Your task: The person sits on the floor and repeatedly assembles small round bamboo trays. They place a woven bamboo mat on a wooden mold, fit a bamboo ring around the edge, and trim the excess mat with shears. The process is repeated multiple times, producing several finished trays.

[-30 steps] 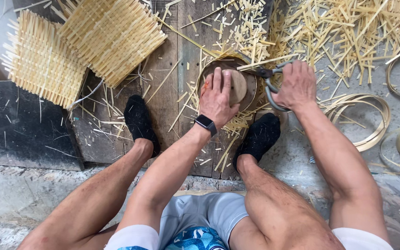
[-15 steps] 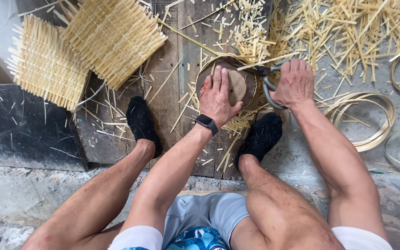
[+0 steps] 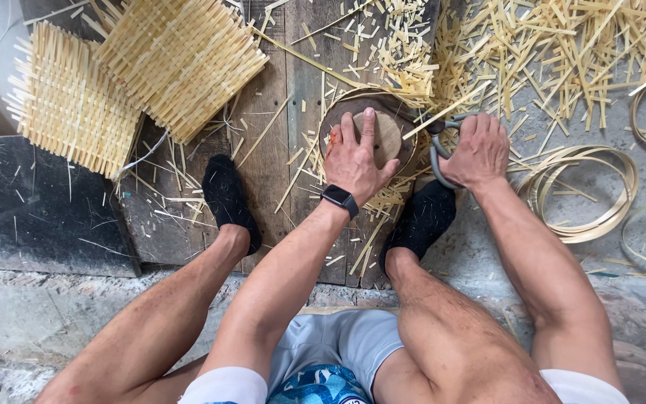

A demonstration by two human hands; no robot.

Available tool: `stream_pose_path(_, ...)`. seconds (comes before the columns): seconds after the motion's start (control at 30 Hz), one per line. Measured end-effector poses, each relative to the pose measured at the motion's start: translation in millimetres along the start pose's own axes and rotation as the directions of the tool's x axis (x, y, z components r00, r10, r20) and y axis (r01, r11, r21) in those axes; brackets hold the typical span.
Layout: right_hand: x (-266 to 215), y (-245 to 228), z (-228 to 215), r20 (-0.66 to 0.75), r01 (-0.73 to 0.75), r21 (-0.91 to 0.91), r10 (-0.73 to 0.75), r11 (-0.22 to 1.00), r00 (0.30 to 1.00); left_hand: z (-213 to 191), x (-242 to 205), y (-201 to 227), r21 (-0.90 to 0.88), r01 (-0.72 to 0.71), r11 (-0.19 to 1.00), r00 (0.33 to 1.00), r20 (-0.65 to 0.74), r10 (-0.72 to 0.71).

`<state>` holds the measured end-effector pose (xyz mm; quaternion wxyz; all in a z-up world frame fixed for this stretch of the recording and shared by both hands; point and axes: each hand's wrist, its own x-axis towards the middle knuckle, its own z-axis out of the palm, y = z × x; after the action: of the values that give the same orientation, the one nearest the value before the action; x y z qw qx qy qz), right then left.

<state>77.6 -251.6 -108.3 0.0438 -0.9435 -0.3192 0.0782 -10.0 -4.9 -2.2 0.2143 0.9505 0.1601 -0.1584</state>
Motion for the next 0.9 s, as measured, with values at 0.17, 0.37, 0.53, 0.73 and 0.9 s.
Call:
stream_pose_path(0.17,-1.7,32.6,33.5,0.335,-0.122,0.018,0.109,0.992,0.936,-0.5,1.7,0.0,0.003,-0.018,1.0,1.0,0.011,0.018)
stream_pose_path(0.37,32.9,16.9,-10.1,-0.197,0.177,-0.129,-0.2,0.976,0.96,-3.6,3.3,-3.1,0.027,-0.058,0.998,0.995,0.08,0.056)
stream_pose_path(0.53,24.3,25.8,8.7,0.224,0.058,-0.065,-0.042,0.996,0.974,-11.2,6.5,-12.6,0.061,-0.17,0.984,0.979,0.125,0.162)
stream_pose_path(0.73,23.5,36.8,-7.7,0.173,0.12,-0.054,-0.109,0.991,0.979,-17.0,10.4,-14.5,0.065,-0.23,0.971,0.958,0.193,0.214)
stream_pose_path(0.9,40.6,4.8,-19.8,-0.034,0.156,-0.071,-0.159,0.985,0.987,-21.6,11.1,-22.6,0.119,-0.372,0.92,0.906,0.264,0.332)
